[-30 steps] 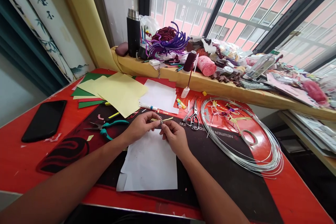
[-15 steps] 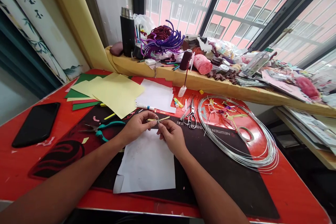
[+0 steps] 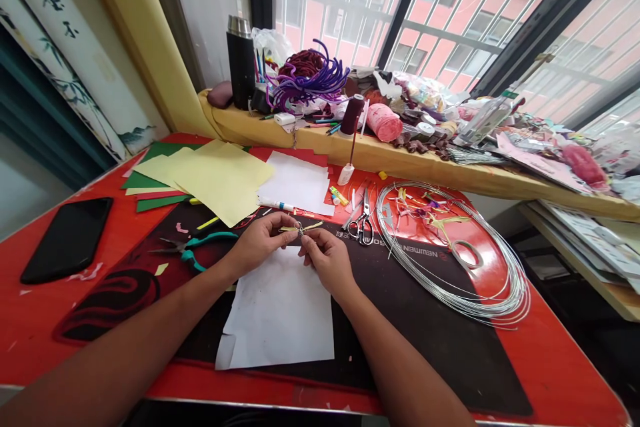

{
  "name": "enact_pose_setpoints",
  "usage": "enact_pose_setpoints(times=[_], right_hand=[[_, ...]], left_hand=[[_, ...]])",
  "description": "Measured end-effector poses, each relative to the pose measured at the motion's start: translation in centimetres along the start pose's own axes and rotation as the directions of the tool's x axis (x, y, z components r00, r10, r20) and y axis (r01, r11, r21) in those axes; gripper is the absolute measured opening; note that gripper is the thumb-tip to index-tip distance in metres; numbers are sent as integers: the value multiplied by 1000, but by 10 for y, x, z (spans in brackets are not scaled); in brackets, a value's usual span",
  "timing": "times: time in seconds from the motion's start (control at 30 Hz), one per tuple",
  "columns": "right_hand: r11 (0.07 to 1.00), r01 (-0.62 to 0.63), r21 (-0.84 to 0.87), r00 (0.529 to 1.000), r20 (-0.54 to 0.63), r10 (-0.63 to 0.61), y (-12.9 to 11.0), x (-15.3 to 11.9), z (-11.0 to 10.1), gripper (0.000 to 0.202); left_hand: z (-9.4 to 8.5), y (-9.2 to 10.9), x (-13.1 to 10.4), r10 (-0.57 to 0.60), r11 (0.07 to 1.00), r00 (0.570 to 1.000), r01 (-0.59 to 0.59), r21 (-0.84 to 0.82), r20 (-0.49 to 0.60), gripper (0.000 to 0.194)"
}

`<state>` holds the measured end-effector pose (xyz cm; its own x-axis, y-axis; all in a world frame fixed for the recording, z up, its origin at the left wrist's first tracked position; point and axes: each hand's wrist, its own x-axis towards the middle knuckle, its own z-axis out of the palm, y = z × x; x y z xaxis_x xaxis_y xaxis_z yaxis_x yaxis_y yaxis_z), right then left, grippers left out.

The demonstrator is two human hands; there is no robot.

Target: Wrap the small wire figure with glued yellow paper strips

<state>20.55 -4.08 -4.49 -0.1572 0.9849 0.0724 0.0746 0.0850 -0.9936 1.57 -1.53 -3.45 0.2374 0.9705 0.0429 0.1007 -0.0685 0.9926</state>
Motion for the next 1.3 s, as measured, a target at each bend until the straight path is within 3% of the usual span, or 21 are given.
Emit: enact_pose_setpoints(times=[1.3], right_hand=[[1000,-16,19,1000,-19,16,0,1,-1,24]], left_hand=[[-4,-3,1,15,998,1000,-14,61,-25,36]])
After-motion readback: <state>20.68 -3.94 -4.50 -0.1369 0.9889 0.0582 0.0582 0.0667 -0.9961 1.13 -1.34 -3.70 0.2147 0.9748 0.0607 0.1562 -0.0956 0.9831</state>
